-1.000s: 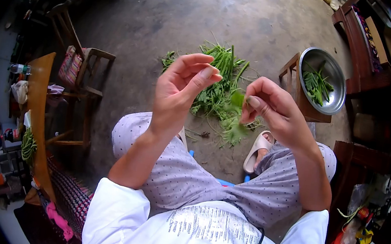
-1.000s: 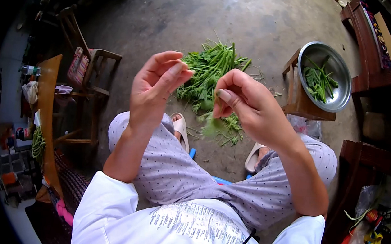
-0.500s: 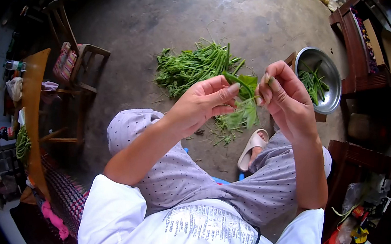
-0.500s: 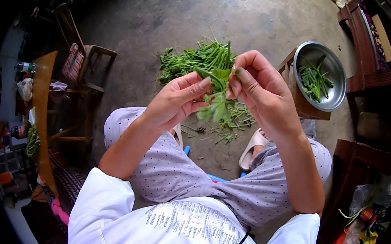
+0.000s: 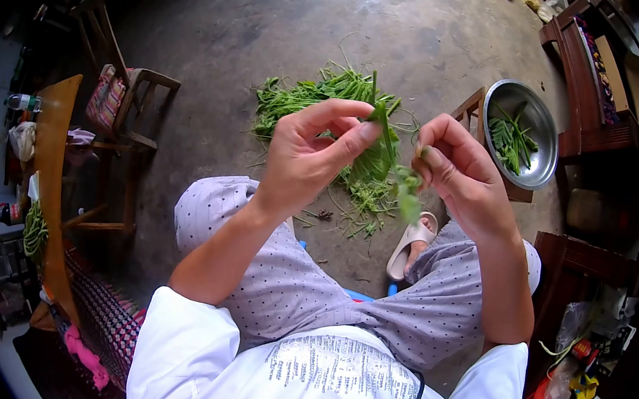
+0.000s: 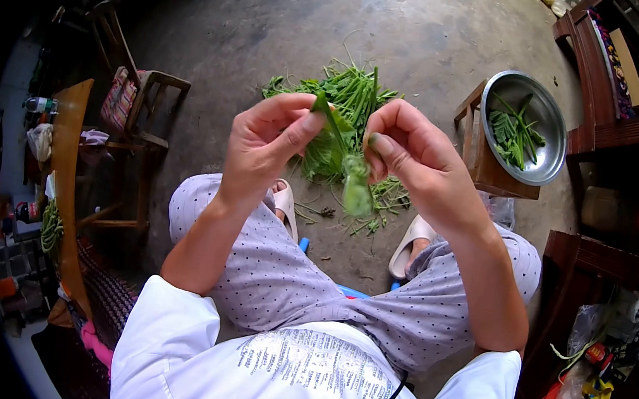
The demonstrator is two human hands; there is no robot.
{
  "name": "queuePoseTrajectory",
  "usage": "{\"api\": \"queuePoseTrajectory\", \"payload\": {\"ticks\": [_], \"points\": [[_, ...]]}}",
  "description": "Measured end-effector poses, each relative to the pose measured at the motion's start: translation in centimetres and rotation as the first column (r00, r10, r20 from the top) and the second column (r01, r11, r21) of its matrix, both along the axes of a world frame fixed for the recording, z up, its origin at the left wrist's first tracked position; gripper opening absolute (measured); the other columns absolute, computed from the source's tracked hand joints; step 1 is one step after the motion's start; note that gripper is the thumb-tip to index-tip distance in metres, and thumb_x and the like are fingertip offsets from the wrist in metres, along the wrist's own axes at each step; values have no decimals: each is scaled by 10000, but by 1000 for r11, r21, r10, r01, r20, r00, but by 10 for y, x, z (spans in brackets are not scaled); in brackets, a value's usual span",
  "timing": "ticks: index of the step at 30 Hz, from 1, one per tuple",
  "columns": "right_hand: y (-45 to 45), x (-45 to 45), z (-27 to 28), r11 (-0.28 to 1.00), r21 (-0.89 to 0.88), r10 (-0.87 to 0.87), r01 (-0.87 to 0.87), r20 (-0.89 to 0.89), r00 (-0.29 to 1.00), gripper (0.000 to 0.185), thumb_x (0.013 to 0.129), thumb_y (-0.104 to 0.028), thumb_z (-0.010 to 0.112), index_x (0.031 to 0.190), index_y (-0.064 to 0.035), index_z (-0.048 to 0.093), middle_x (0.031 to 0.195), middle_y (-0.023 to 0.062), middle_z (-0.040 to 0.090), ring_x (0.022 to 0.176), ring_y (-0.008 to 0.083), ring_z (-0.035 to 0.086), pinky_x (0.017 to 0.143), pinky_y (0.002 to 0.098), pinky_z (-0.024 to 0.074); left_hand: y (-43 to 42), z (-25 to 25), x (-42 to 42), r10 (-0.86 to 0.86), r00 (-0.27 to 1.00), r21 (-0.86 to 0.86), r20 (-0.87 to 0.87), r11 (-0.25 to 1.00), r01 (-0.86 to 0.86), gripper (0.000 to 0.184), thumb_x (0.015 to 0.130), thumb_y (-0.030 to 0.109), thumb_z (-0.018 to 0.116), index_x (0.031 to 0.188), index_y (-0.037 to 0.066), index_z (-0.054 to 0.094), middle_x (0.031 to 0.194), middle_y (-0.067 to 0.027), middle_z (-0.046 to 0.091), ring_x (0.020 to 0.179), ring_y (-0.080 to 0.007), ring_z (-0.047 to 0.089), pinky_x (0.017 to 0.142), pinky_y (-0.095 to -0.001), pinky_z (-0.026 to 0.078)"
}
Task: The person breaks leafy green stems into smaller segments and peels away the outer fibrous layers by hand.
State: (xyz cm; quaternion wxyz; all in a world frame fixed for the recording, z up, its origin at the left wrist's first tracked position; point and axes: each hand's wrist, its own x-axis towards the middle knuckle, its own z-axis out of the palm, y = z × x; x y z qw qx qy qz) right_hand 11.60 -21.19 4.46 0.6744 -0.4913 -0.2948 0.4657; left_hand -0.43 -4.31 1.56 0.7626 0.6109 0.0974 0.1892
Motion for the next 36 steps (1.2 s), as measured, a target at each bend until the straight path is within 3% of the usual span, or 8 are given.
{"api": "queuePoseTrajectory", "payload": {"ticks": [6,9,16,23,27,32,34,36], "points": [[-1,-3,6,999,-44,10,-9,28,1000,41,950,-55,469,971,-19,471,796,-8,442,709,66,449,657,201,398,4,7,-2,147,980,248,132,952,-177,173,866,100,653,1019,19,645,818,5,604,694,-27,542,554,-151,430],[-1,-6,4,999,-16,46,-46,1,999,24,945,-28,456,959,-13,468,800,-5,445,704,70,448,651,206,396,8,14,-3,259,961,115,102,956,-270,172,877,107,643,1026,20,640,813,14,598,698,-21,536,571,-142,412],[-4,-2,1,993,-68,99,-97,20,995,23,937,-3,442,939,-11,463,773,-2,443,700,73,444,652,213,401,21,14,-6,285,949,126,138,945,-302,200,901,146,614,1072,44,635,916,-1,665,746,-16,541,644,-158,400],[-11,2,-12,924,-355,261,-141,318,911,62,940,-66,498,939,-3,496,724,9,496,667,74,469,618,213,406,28,17,-8,377,903,84,208,913,-400,195,879,110,640,1063,44,636,889,0,661,705,-17,543,577,-158,407],[-7,-4,3,812,-572,365,-113,347,864,112,890,-85,560,979,-17,552,697,52,526,681,122,542,616,262,431,25,19,-8,374,903,79,211,914,-397,194,877,102,641,1062,46,638,929,-14,672,714,-18,550,590,-158,416],[-13,-10,-12,895,-440,383,-71,680,625,199,829,-48,606,1021,-31,558,687,72,525,740,203,574,643,312,449,25,19,-11,312,932,66,185,942,-328,206,899,116,607,1097,60,625,1027,-42,660,769,-12,539,629,-155,400],[-14,-12,-15,918,-383,367,-98,730,577,245,806,-32,622,1044,-37,561,689,82,527,763,228,580,660,330,455,23,20,-10,292,946,-22,143,956,-292,185,889,137,631,1053,49,644,874,5,664,711,-16,549,587,-164,399],[-11,-14,-16,938,-341,316,-67,757,572,303,769,51,631,1053,-49,597,747,63,566,665,156,583,587,260,459,21,20,-9,285,953,-33,101,958,-283,198,893,134,623,1074,55,635,930,-8,662,718,-1,527,584,-145,380]]}}
